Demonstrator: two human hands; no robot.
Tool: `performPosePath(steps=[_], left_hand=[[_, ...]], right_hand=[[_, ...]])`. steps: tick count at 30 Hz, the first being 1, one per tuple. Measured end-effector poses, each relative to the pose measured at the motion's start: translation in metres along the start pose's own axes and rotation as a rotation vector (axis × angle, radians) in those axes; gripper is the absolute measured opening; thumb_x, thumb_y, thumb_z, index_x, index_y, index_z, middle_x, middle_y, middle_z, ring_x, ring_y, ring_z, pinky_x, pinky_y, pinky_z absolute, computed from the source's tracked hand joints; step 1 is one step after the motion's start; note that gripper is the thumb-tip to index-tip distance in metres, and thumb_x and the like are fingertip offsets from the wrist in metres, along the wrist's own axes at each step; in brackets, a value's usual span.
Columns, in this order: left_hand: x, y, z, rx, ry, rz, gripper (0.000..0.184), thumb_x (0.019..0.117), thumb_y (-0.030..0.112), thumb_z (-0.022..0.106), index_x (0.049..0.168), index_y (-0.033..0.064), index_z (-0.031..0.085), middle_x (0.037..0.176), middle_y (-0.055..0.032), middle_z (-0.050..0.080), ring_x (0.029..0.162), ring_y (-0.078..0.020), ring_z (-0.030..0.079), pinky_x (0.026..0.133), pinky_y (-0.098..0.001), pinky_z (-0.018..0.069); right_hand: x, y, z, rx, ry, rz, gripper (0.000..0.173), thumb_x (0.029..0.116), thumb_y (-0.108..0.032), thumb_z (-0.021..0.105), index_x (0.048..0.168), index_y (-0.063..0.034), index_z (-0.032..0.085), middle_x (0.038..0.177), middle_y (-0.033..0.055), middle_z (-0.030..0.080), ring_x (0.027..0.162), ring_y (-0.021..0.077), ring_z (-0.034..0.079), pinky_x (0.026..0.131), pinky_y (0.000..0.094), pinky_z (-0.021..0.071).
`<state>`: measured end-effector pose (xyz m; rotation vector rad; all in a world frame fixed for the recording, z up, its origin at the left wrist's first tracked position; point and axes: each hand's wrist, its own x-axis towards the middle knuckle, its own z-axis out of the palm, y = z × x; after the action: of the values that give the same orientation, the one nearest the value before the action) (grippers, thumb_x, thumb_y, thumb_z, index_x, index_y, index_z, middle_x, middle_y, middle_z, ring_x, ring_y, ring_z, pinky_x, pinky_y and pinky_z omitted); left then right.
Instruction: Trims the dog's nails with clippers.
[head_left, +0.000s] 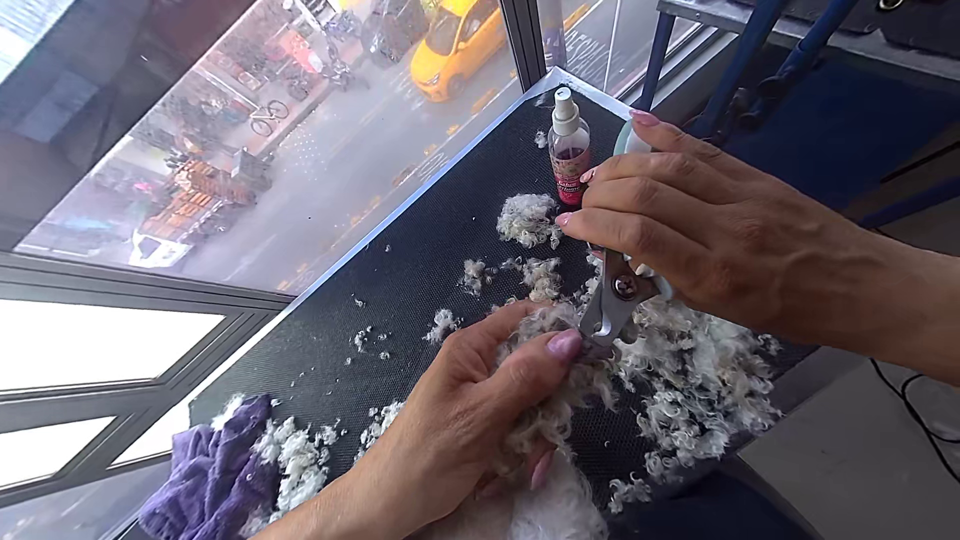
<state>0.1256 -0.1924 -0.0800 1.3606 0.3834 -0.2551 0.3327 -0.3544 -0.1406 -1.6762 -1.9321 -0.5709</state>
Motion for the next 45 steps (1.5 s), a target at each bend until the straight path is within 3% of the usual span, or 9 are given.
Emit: performPosePath(steps=[10,15,18,20,22,26,30,40,45], left_hand=[[-0.003,-0.002,-0.001,-0.113,0.003,-0.013,0.020,0.1052,0.029,0.055,0.109,0.0151,0.068,0.063,0.0029,0.059,0.049,0.0034,0.055,0.046,-0.0106,0.0473],[-0.003,-0.002,0.000,-0.116,0.006,-0.002,0.020,0.1052,0.029,0.056,0.112,0.0144,0.068,0.064,0.0016,0.060,0.049,0.0026,0.055,0.046,-0.0111,0.0478],[-0.004,-0.002,0.001,-0.100,-0.002,0.010,0.021,0.1052,0.030,0.055,0.110,0.0137,0.068,0.064,0.0022,0.059,0.049,0.0026,0.055,0.047,-0.0114,0.0482],[-0.005,-0.001,0.001,-0.065,0.007,0.008,0.022,0.1053,0.032,0.055,0.107,0.0148,0.068,0.064,0.0038,0.059,0.050,0.0034,0.054,0.046,-0.0109,0.0474],[-0.005,0.001,0.000,-0.023,0.027,0.009,0.023,0.1059,0.033,0.053,0.102,0.0162,0.069,0.064,0.0052,0.057,0.049,0.0042,0.051,0.045,-0.0101,0.0443],[-0.008,0.007,0.000,0.043,0.041,-0.012,0.027,0.1068,0.036,0.050,0.099,0.0184,0.068,0.063,0.0061,0.053,0.049,0.0043,0.047,0.044,-0.0099,0.0405],[-0.005,0.005,-0.002,0.018,-0.006,-0.037,0.026,0.1071,0.035,0.048,0.099,0.0173,0.066,0.063,0.0071,0.051,0.049,0.0047,0.046,0.045,-0.0098,0.0396],[-0.006,0.002,-0.003,0.049,0.007,-0.075,0.016,0.0999,0.024,0.049,0.101,0.0186,0.064,0.066,0.0083,0.054,0.051,0.0057,0.047,0.047,-0.0095,0.0403],[-0.005,0.001,-0.003,0.039,-0.003,-0.092,0.017,0.1001,0.022,0.047,0.100,0.0180,0.063,0.062,0.0082,0.051,0.048,0.0056,0.045,0.045,-0.0095,0.0388]], right_hand=[[0.005,0.000,0.001,-0.012,-0.057,-0.025,0.033,0.1072,-0.008,0.040,0.134,-0.0038,0.059,0.123,0.0153,0.066,0.129,0.0338,0.059,0.122,0.0561,0.0282],[0.008,0.001,-0.004,-0.023,-0.056,-0.039,0.028,0.1071,-0.009,0.042,0.125,-0.0021,0.063,0.112,0.0149,0.069,0.118,0.0327,0.065,0.121,0.0537,0.0325],[0.006,-0.001,0.001,-0.013,0.023,-0.015,0.021,0.1044,-0.013,0.050,0.109,-0.0028,0.068,0.095,0.0118,0.070,0.099,0.0287,0.069,0.098,0.0391,0.0520],[0.003,-0.002,0.009,0.037,0.116,0.054,0.021,0.1038,-0.017,0.055,0.097,-0.0011,0.068,0.078,0.0105,0.065,0.076,0.0242,0.065,0.066,0.0325,0.0510],[0.002,-0.005,0.005,0.075,0.126,0.177,0.021,0.1012,-0.019,0.057,0.099,-0.0020,0.069,0.079,0.0095,0.066,0.072,0.0210,0.064,0.059,0.0309,0.0486],[0.002,-0.017,-0.012,0.062,0.127,0.333,0.028,0.0995,-0.019,0.057,0.120,-0.0009,0.065,0.105,0.0154,0.068,0.097,0.0253,0.064,0.083,0.0336,0.0516],[-0.007,-0.036,-0.010,0.048,0.131,0.372,0.030,0.0996,-0.012,0.054,0.123,0.0024,0.066,0.111,0.0162,0.070,0.114,0.0308,0.065,0.103,0.0404,0.0504],[-0.011,-0.048,-0.004,-0.043,0.034,0.276,0.032,0.1002,-0.006,0.050,0.130,-0.0011,0.062,0.118,0.0162,0.066,0.125,0.0359,0.058,0.120,0.0575,0.0298],[-0.005,-0.047,-0.004,-0.061,-0.021,0.209,0.033,0.1017,-0.004,0.047,0.131,-0.0023,0.061,0.120,0.0148,0.065,0.128,0.0371,0.056,0.119,0.0664,0.0236]])
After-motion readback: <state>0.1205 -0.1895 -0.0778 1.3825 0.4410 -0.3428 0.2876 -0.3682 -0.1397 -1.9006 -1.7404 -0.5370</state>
